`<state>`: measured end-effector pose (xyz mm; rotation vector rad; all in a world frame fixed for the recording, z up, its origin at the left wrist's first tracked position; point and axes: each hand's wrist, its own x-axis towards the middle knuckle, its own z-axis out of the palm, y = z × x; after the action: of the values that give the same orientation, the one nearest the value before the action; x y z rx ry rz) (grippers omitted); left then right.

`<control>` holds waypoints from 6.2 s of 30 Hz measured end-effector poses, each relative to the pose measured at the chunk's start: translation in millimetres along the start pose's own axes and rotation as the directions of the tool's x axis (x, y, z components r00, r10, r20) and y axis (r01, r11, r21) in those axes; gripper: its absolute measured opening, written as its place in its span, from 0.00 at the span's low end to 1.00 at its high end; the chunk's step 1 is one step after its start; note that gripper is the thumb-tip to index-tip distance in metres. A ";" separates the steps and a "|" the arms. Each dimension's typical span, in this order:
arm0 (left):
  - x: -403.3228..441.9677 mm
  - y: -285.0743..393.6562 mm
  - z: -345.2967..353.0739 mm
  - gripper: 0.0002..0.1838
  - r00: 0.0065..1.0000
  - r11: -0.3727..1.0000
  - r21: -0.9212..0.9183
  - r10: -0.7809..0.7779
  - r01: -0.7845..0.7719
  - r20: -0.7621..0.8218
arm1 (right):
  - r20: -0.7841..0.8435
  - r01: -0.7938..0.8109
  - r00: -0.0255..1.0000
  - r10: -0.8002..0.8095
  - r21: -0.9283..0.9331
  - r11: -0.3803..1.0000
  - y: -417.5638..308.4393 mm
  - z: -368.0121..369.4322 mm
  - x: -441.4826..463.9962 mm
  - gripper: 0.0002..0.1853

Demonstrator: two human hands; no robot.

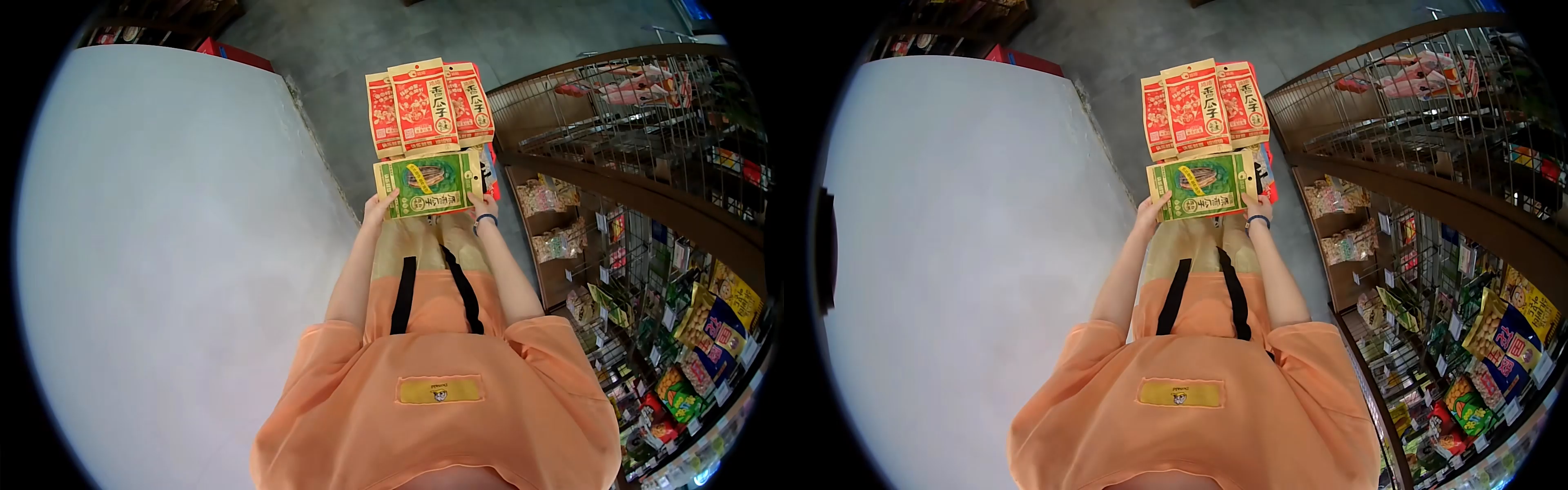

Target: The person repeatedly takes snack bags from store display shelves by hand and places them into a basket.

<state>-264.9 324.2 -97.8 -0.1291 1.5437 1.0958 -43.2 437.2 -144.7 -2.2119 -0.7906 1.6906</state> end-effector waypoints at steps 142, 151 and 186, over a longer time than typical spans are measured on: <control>-40.1 -462.8 578.0 0.14 -0.167 0.040 -0.163 -0.116 -0.986 0.979 | -0.736 0.661 0.189 -0.650 -0.394 0.638 370.5 -574.2 137.0 0.16; -42.2 -452.9 558.3 0.14 -0.179 -0.082 -0.192 -0.149 -0.978 0.973 | -0.710 0.805 0.333 -0.620 -0.129 0.579 385.2 -548.8 106.8 0.14; -208.1 -329.0 378.7 0.14 0.297 0.000 0.405 -0.678 -0.914 0.672 | -0.032 0.348 0.889 -0.458 0.697 0.627 386.0 -454.3 -128.1 0.23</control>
<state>276.8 302.9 -64.3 1.7343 0.6278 -0.3474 467.1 106.4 -99.1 -1.2871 -0.5047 1.5714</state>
